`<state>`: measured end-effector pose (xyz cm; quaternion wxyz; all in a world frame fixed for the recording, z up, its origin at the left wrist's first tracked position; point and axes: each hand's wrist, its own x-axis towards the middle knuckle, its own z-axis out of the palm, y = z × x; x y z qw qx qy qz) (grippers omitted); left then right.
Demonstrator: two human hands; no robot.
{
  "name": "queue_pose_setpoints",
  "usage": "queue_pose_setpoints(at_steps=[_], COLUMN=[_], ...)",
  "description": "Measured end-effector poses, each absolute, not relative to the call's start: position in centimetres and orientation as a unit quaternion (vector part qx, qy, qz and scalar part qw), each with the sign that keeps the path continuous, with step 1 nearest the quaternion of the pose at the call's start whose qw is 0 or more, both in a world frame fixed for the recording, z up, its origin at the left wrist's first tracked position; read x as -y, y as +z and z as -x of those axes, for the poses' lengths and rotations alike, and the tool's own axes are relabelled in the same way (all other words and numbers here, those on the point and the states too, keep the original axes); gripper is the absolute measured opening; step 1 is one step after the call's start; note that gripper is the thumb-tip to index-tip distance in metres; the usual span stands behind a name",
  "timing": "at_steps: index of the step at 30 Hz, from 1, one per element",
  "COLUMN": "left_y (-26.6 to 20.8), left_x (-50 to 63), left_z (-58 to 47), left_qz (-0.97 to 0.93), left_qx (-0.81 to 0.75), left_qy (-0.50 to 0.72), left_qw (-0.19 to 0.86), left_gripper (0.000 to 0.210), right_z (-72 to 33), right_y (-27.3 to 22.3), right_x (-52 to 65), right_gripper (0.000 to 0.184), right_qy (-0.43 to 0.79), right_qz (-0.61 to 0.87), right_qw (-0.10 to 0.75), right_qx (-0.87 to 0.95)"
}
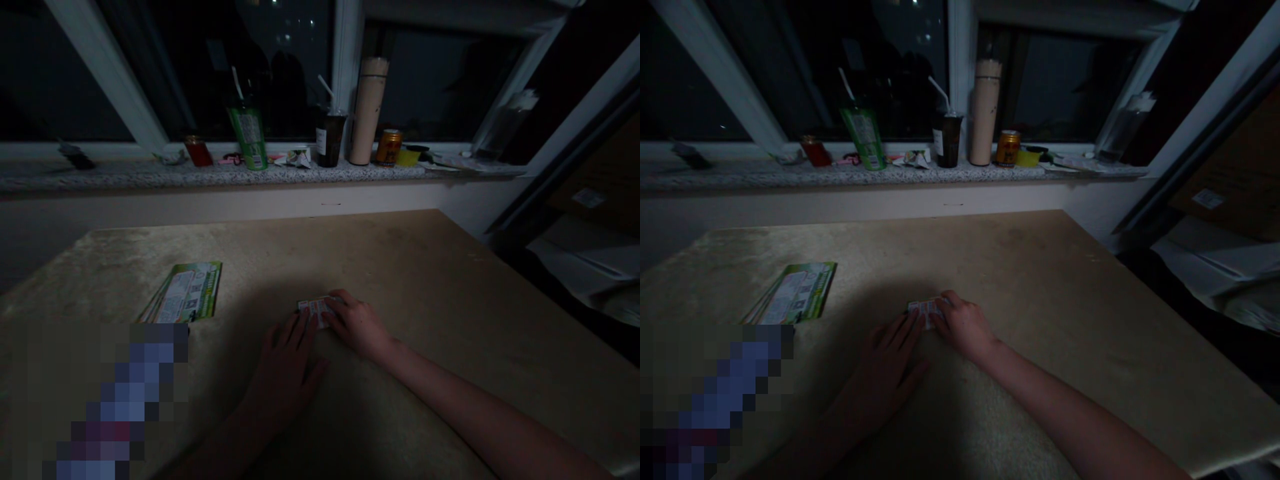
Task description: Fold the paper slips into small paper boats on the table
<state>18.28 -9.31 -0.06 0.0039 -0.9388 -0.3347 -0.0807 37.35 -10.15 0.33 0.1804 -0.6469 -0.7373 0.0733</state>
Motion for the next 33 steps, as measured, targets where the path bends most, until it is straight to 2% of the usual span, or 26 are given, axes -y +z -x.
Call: queue_pose_setpoints(at_steps=[19, 33], left_y=[-0.17, -0.30], left_x=[9.05, 9.17], left_z=[-18.17, -17.89], left_qz=[0.940, 0.946], left_qx=[0.333, 0.314], left_qy=[-0.070, -0.071], left_qw=[-0.004, -0.023], left_gripper=[0.059, 0.062], right_z=[-37.29, -37.07], right_y=[0.46, 1.04], right_x=[10.32, 10.57], right_gripper=[0.032, 0.038], right_qy=[0.056, 0.020], right_qz=[0.657, 0.671], right_qw=[0.158, 0.071], right_qx=[0.735, 0.738])
